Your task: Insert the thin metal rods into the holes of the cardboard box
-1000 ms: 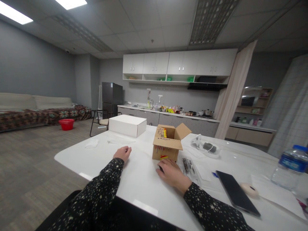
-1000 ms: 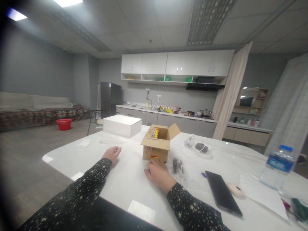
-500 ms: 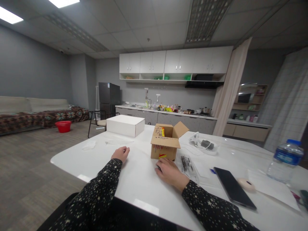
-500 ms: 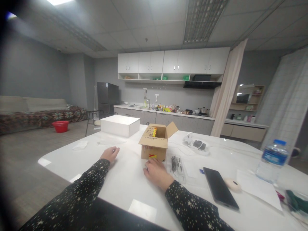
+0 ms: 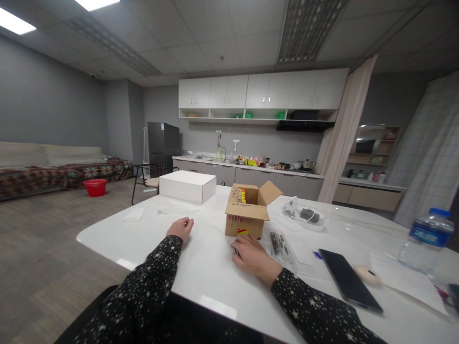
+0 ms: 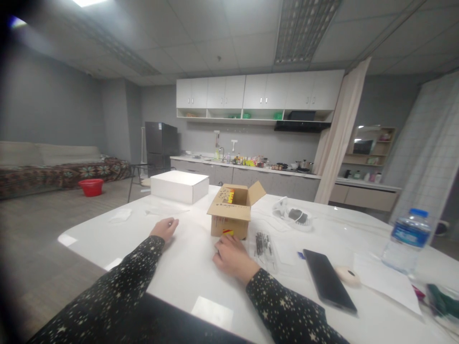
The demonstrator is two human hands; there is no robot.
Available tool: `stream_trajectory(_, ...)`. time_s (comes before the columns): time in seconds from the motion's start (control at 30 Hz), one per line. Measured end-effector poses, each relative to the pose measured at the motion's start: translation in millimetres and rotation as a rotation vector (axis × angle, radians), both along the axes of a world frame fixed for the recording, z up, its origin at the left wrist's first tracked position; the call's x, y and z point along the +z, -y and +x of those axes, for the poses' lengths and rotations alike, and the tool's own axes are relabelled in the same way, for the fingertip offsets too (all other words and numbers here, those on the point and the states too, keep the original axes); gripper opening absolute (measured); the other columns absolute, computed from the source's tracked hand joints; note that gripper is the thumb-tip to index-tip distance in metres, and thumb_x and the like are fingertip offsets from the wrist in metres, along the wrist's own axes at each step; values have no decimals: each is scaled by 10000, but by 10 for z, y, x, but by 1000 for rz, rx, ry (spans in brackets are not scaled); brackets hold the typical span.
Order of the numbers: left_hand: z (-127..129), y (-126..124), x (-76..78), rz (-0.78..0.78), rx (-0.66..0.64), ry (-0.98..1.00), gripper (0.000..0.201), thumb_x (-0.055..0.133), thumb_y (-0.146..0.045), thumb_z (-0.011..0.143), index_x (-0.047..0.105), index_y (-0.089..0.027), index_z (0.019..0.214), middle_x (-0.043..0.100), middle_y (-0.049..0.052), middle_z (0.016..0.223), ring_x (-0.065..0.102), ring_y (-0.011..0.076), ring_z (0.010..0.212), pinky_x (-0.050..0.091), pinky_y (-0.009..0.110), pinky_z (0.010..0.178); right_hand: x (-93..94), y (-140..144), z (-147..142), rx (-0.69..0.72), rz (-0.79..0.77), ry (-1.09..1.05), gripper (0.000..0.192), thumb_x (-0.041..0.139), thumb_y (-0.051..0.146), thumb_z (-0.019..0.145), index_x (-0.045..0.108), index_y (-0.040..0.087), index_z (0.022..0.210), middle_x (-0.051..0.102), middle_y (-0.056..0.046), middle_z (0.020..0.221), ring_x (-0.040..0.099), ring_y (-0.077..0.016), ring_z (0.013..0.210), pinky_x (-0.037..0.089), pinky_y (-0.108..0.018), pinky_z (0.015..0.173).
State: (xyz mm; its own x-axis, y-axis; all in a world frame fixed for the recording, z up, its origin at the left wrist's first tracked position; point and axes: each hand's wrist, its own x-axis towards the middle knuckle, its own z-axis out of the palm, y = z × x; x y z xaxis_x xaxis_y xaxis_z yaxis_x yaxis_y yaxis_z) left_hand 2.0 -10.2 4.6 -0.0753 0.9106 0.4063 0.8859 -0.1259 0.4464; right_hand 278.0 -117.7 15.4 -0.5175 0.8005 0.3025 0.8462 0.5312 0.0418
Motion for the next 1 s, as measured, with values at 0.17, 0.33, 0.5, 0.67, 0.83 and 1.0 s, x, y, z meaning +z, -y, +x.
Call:
stream_trajectory(0.17,0,2,3,-10,11,0,357,361,-425,846,512,-213,602,611,33,654,551,172,679,346,239,619,23,6,0,6,-6,3,187,494,194,783,633,159,902,603,-88,954,505,-217,897,322,-346,849)
stream_trajectory(0.33,-1,-4,-5,-5,12,6,359,363,-420,854,514,-213,602,618,33,651,560,174,694,351,235,623,5,-9,0,2,-7,0,174,480,179,795,633,162,877,602,-85,937,503,-212,897,322,-341,851)
stream_trajectory(0.5,-11,-25,-25,-3,-1,0,366,359,-430,853,510,-213,600,616,32,651,558,172,686,351,234,620,7,-8,2,8,1,-15,181,464,183,827,633,165,889,601,-85,946,504,-210,914,324,-338,858)
stream_trajectory(0.67,-16,-45,-48,5,6,9,361,355,-433,847,501,-215,600,616,35,655,561,177,697,349,238,624,46,18,-2,17,-20,-47,206,447,203,862,641,184,929,606,-81,969,507,-209,944,327,-332,867)
stream_trajectory(0.83,-13,-45,-44,0,15,13,359,365,-437,847,508,-215,603,622,35,659,569,179,713,351,234,623,37,11,-10,70,-31,-78,186,464,178,857,632,192,935,614,-66,976,515,-196,940,333,-321,856)
stream_trajectory(1.0,-11,-28,-30,-3,2,11,364,358,-429,853,514,-214,605,605,29,653,550,169,677,348,234,627,18,-9,-27,74,-32,-88,167,458,154,857,620,184,883,625,-59,932,528,-186,904,344,-303,824)
